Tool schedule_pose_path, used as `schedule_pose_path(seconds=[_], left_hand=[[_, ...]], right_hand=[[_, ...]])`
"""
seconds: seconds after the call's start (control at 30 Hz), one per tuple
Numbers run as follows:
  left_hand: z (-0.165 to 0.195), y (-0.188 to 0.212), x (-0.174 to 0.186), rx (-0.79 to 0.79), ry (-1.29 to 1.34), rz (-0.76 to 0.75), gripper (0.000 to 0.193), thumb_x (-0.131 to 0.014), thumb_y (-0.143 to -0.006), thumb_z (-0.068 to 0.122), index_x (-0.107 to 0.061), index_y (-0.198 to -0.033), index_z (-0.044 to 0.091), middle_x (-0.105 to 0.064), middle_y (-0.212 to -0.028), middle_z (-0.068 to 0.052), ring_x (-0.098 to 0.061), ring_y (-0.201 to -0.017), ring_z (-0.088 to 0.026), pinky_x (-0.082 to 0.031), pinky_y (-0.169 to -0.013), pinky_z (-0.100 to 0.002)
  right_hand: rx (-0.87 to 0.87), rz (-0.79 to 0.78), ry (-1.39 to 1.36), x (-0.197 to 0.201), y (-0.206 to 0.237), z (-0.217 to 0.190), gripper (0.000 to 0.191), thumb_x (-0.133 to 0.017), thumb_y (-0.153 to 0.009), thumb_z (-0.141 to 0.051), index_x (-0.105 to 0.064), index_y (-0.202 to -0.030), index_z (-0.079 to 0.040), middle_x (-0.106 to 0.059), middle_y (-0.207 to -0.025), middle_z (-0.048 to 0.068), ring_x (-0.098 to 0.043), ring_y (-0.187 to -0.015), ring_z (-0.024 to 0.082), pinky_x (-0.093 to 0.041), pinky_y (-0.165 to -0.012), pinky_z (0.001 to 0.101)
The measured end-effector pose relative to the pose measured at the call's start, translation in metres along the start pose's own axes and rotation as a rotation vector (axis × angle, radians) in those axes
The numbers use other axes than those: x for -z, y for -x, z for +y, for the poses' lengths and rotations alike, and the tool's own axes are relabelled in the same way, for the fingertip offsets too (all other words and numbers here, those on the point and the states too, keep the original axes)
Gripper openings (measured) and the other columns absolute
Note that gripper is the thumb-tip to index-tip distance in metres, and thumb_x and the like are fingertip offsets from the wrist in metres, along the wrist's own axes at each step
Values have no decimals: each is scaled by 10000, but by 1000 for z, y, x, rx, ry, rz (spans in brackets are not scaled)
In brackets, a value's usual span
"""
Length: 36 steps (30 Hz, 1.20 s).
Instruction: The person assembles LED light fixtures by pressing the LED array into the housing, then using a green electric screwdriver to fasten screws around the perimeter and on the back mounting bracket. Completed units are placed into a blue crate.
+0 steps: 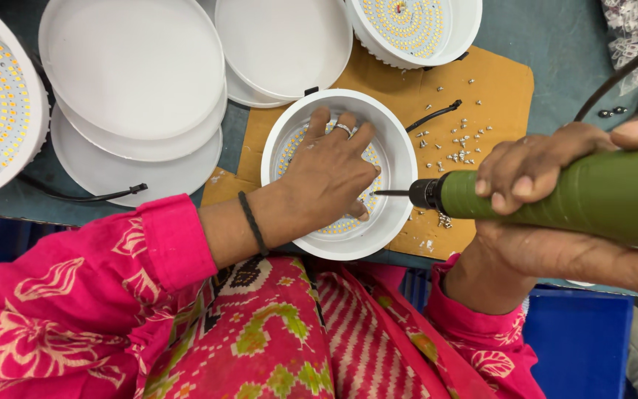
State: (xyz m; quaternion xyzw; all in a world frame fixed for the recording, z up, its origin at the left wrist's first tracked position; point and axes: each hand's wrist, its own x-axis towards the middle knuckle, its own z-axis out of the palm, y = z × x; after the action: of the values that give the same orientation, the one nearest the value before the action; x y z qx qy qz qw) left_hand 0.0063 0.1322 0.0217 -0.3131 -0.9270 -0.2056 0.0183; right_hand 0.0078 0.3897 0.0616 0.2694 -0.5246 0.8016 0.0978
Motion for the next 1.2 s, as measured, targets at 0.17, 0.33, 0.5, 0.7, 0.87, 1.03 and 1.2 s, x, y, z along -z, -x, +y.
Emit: schedule_pose_path(seconds=[0.17,0.33,0.5,0.7,0.87,1.03,1.2], left_hand=[[-2,0,0,3,11,12,473,-905,-527,474,-825,-858,145,-569,-1172,-176,-480,-1233,-417,-282,-1063,-648],[-3,3,-4,-2,-7,28,517,-896,-532,492,-824,-932,172,-562,-1200,-201,-482,-1217,-426,-289,-1043,-641],[-1,7,-8,-4,-2,74,532,-897,-542,453,-818,-980,161,-569,-1203,-203,-489,-1226,-424,-308,-1050,-617],[1,4,0,6,-18,21,506,-894,-559,420,-810,-981,153,-592,-1175,-204,-504,-1210,-419,-335,-1019,-597],[-2,27,24,8,32,161,294,-823,-777,320,-792,-993,125,-678,-1123,-135,-560,-1171,-358,-340,-1055,-608],[-21,71,34,76,161,564,125,-815,-829,210,-744,-800,112,-673,-1209,-90,-580,-1252,-334,-375,-1058,-551],[-23,88,16,367,620,676,298,-793,-864,135,-550,-714,51,-638,-1173,-118,-602,-1162,-291,-477,-987,-444]], right_hand=[[31,-15,22,-6,-1,4,1291,-317,-617,-1059,-525,-1343,-12,-591,-778,139,-520,-530,230,-482,-518,384],[61,0,59,-10,3,-1,1316,-297,-615,-1080,-498,-1349,-6,-569,-767,149,-500,-515,236,-458,-517,390],[144,28,-59,-9,0,-6,1325,-309,-597,-1025,-511,-1397,13,-564,-762,161,-514,-471,228,-463,-501,373],[120,-20,91,1,-6,-20,930,-506,-716,-897,-496,-952,2,-498,-803,104,-502,-612,228,-403,-581,343],[110,-11,47,4,-7,-25,821,-595,-739,-778,-488,-963,4,-536,-843,105,-557,-663,219,-472,-594,329],[56,-107,-12,0,-18,-24,784,-594,-740,-784,-496,-886,-20,-578,-809,94,-571,-618,195,-480,-585,318],[39,-117,2,-19,-27,-20,783,-634,-756,-772,-507,-904,-14,-581,-794,76,-587,-574,169,-500,-602,325]])
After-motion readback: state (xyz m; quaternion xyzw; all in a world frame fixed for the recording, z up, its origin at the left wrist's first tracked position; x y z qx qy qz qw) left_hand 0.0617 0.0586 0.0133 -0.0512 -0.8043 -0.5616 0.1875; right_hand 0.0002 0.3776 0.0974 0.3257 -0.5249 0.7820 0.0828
